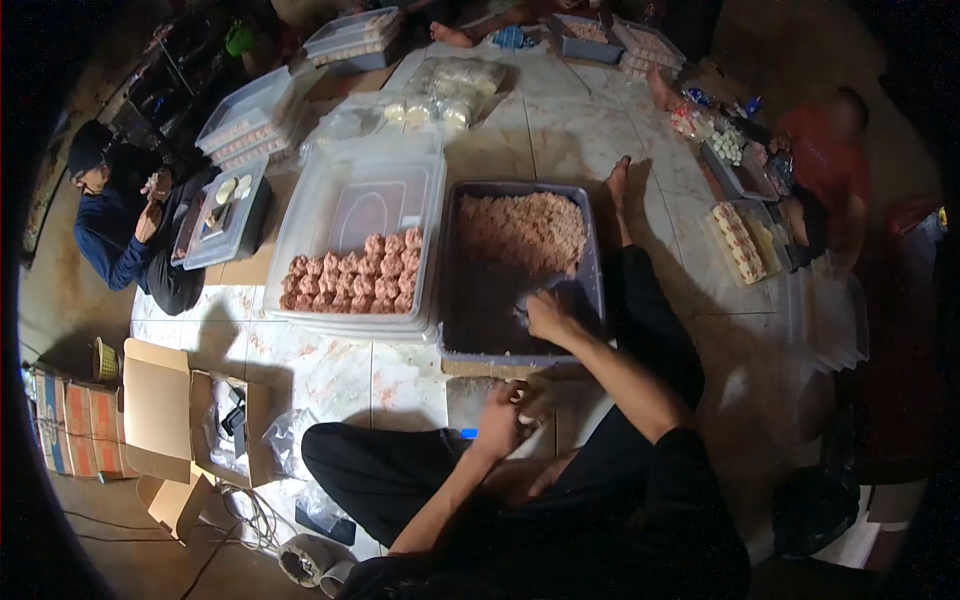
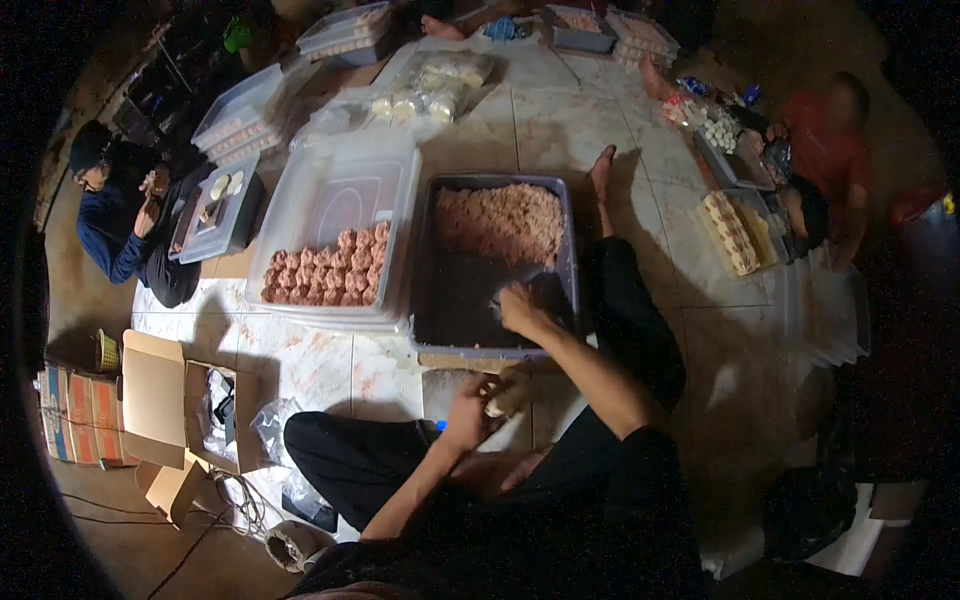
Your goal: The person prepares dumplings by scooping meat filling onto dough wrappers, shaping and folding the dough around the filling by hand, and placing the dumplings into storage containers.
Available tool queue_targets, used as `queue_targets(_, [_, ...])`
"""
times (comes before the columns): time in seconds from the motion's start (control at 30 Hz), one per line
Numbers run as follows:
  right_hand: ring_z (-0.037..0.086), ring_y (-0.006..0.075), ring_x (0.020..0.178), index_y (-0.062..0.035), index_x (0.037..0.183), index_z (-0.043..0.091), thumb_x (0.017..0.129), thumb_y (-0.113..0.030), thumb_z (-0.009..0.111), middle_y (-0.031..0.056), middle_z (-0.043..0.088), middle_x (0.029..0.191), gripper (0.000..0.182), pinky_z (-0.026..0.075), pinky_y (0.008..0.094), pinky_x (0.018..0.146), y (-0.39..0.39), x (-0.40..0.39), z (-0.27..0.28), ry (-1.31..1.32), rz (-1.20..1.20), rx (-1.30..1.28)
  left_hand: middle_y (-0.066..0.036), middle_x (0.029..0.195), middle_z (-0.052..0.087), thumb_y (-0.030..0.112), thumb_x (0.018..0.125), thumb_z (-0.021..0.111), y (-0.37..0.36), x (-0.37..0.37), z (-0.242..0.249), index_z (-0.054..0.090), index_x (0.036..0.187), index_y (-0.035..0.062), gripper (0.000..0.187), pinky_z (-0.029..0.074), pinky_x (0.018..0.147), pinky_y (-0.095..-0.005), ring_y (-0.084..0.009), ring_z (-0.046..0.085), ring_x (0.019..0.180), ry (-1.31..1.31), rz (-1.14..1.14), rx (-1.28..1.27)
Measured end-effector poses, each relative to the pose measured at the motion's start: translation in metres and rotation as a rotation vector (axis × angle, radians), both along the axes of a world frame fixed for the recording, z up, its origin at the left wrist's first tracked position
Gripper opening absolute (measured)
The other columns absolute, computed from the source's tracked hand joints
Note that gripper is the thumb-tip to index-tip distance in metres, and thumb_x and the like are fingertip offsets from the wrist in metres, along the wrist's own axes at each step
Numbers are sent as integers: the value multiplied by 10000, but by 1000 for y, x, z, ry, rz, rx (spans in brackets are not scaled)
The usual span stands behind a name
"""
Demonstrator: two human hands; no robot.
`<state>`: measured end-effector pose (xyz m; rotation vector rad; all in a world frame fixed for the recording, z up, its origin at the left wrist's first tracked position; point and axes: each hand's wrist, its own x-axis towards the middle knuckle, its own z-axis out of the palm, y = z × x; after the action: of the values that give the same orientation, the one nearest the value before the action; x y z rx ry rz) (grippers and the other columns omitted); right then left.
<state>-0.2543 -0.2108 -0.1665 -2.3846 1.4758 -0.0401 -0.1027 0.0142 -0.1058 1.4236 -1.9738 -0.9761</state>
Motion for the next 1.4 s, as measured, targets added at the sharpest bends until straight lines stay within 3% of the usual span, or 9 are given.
queue_targets(0.07, [681, 471, 951, 51, 937, 690, 765, -59, 741, 305, 686, 928, 210, 549, 527, 882, -8, -3, 0, -50, 57, -16, -188, 1324, 612, 345, 948, 677, 2, -26, -27, 697, 1248, 97, 390, 439, 1049, -468, -381, 545, 1272, -378, -73, -243])
queue_targets(0.2, [687, 461, 827, 39, 914, 705, 773, -13, 700, 257, 687, 829, 150, 551, 534, 804, -16, -15, 82, -316, -2, 23, -188, 1237, 635, 284, 979, 603, 1, -25, -74, 686, 1246, 108, 330, 459, 991, -465, -364, 585, 1181, -189, -142, -161])
queue_targets(0.33, [728, 409, 844, 29, 884, 750, 855, 9, 611, 243, 724, 869, 143, 562, 516, 760, -17, -27, 161, 104, -222, -336, -195, 1194, 642, 231, 947, 606, 2, -26, -72, 672, 1258, 111, 340, 449, 1005, -462, -358, 589, 1180, -220, -150, -139])
queue_targets(0.73, [737, 424, 869, 23, 867, 755, 873, -11, 585, 273, 724, 917, 173, 592, 521, 744, -14, -24, 88, 240, -164, -259, -182, 1342, 573, 236, 936, 584, -3, -32, -52, 672, 1285, 162, 367, 416, 1025, -490, -331, 535, 1250, -431, -167, -106])
queue_targets(0.97, [728, 432, 940, 25, 916, 752, 862, -26, 613, 263, 734, 954, 159, 582, 515, 827, 33, -26, 111, 234, -101, -166, -145, 982, 691, 113, 944, 620, -8, -15, -14, 708, 1036, 117, 128, 530, 833, -379, -311, 670, 907, 524, 294, -147])
queue_targets(1.07, [731, 403, 948, 14, 1011, 764, 841, -43, 654, 251, 743, 991, 211, 577, 480, 843, 39, -36, 144, 175, -126, -70, -88, 1009, 681, 198, 946, 647, -8, 0, -38, 664, 1067, 101, 156, 539, 861, -353, -244, 686, 948, 1293, 559, 374])
queue_targets(1.13, [745, 364, 919, 5, 1080, 766, 855, -43, 662, 234, 752, 982, 252, 580, 443, 825, 57, -42, 163, -21, -118, -134, -94, 1098, 661, 334, 972, 623, -9, 24, 22, 614, 1162, 66, 329, 571, 924, -382, -207, 680, 1018, 1576, 636, 533])
queue_targets(1.33, [746, 168, 827, -2, 1188, 746, 947, -37, 666, 163, 784, 943, 256, 558, 291, 772, 120, -18, 250, -554, -138, 146, -108, 1204, 677, 436, 1040, 531, -33, 43, 44, 608, 1334, 35, 504, 512, 1017, -410, -234, 657, 1126, 1589, 694, 518])
queue_targets(1.4, [776, 269, 901, 3, 1179, 747, 966, -87, 663, 216, 759, 1026, 247, 577, 344, 770, 140, -10, 261, -588, -97, 116, -169, 1277, 668, 539, 1029, 460, -41, 40, 46, 589, 1349, 13, 629, 475, 1086, -459, -309, 641, 1194, 1717, 774, 595])
